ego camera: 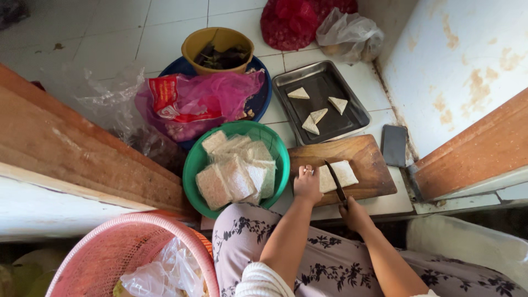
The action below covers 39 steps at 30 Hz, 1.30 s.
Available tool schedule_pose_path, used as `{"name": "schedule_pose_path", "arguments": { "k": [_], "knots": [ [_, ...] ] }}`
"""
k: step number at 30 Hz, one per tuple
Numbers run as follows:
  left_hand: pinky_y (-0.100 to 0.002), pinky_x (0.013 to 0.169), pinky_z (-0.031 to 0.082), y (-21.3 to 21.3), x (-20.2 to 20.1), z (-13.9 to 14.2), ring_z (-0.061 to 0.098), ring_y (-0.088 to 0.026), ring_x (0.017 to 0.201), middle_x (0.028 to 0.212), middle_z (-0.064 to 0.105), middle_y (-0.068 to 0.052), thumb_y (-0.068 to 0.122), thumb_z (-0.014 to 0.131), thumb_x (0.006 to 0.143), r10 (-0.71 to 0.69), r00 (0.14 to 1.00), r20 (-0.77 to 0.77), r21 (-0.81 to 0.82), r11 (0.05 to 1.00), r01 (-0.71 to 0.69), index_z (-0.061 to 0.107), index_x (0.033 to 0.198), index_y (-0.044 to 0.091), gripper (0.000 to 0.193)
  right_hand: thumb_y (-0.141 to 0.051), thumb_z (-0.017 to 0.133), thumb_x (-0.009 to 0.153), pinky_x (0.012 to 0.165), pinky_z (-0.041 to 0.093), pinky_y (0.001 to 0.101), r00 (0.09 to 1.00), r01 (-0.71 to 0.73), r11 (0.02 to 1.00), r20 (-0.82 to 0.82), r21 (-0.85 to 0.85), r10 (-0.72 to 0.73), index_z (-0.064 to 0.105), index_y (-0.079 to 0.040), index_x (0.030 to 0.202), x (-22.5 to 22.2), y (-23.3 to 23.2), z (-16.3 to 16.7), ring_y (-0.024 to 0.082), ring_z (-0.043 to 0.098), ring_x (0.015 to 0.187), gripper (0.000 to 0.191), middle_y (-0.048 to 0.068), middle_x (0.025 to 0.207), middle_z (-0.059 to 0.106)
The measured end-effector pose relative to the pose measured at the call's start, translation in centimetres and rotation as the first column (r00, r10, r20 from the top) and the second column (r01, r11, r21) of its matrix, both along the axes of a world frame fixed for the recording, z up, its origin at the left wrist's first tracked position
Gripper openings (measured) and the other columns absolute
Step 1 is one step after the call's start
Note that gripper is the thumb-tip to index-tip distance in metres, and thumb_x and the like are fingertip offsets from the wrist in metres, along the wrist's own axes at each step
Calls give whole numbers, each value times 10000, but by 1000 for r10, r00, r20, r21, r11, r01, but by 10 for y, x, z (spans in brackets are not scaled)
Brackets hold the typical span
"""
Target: The person sits on the floor of a small kitchen corner, unwraps tofu blocks from plastic bags, cuts each block into triangular pieces with a knife on a wooden cutting board, and places the cut pieces onto a metal tray. The tray gradually fills with tofu triangles as more blocks are unwrapped and cut.
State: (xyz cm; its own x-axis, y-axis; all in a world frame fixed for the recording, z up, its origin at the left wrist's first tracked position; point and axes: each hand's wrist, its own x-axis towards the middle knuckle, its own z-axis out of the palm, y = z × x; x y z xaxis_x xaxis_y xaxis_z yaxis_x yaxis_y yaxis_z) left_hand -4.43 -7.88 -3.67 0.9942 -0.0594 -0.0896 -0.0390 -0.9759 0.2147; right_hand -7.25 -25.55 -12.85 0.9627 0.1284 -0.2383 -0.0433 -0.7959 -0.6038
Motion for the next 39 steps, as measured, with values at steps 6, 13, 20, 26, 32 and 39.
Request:
{"name": "schedule_pose_path", "arguments": {
  "k": [6, 13, 20, 26, 32, 39],
  "knots": [
    [-475, 995, 461, -6, -9, 0, 424, -284, 1329, 1417, 521, -91, 487, 887, 679, 72, 996, 46, 106, 991, -76, 530, 1381, 61, 895, -345, 621, 986, 803, 519, 560, 992, 86, 995, 101, -40, -82, 557, -28, 1044, -6, 13, 4, 504, 664, 928, 329, 274, 907, 721],
    [-449, 1044, 476, 8, -4, -2, 430, -323, 1359, 1390, 561, -102, 385, 912, 664, 153, 986, -69, -71, 985, -158, 615, 1268, 133, 720, -373, 602, 1000, 732, 523, 575, 995, 49, 999, 85, -3, -49, 530, 5, 1000, -6, 24, 7, 525, 661, 873, 384, 312, 859, 705],
    [-459, 887, 559, 6, -1, -12, 418, -373, 1357, 1391, 537, -129, 206, 857, 734, 136, 988, -68, -86, 986, -142, 578, 1386, 263, 712, -338, 598, 990, 711, 528, 581, 999, -15, 1000, 44, 5, 15, 511, -10, 1014, -14, 28, -11, 511, 668, 826, 340, 293, 829, 712],
    [-462, 907, 554, 8, -2, -13, 420, -374, 1368, 1380, 542, -127, 201, 836, 748, 128, 991, -25, -72, 989, -129, 642, 1309, 238, 595, -310, 596, 983, 724, 511, 605, 997, -16, 1000, 77, -9, 16, 492, -32, 1053, -15, 32, -14, 523, 652, 832, 305, 307, 822, 704],
    [-485, 921, 541, 5, 0, -20, 434, -369, 1363, 1401, 537, -141, 114, 731, 818, 148, 989, 11, -80, 986, -146, 694, 1226, 210, 421, -302, 567, 994, 737, 507, 616, 997, -41, 998, 64, -51, 44, 470, -25, 1039, -16, 31, -16, 527, 652, 856, 297, 298, 839, 706],
    [-511, 958, 519, 5, 6, -25, 416, -366, 1381, 1430, 513, -145, 91, 673, 868, 142, 988, -66, -102, 984, -149, 711, 1188, 183, 335, -319, 523, 1011, 762, 507, 620, 1000, -13, 992, 9, -128, 14, 461, -40, 1050, -19, 30, -16, 524, 656, 871, 289, 298, 856, 708]
  ]
}}
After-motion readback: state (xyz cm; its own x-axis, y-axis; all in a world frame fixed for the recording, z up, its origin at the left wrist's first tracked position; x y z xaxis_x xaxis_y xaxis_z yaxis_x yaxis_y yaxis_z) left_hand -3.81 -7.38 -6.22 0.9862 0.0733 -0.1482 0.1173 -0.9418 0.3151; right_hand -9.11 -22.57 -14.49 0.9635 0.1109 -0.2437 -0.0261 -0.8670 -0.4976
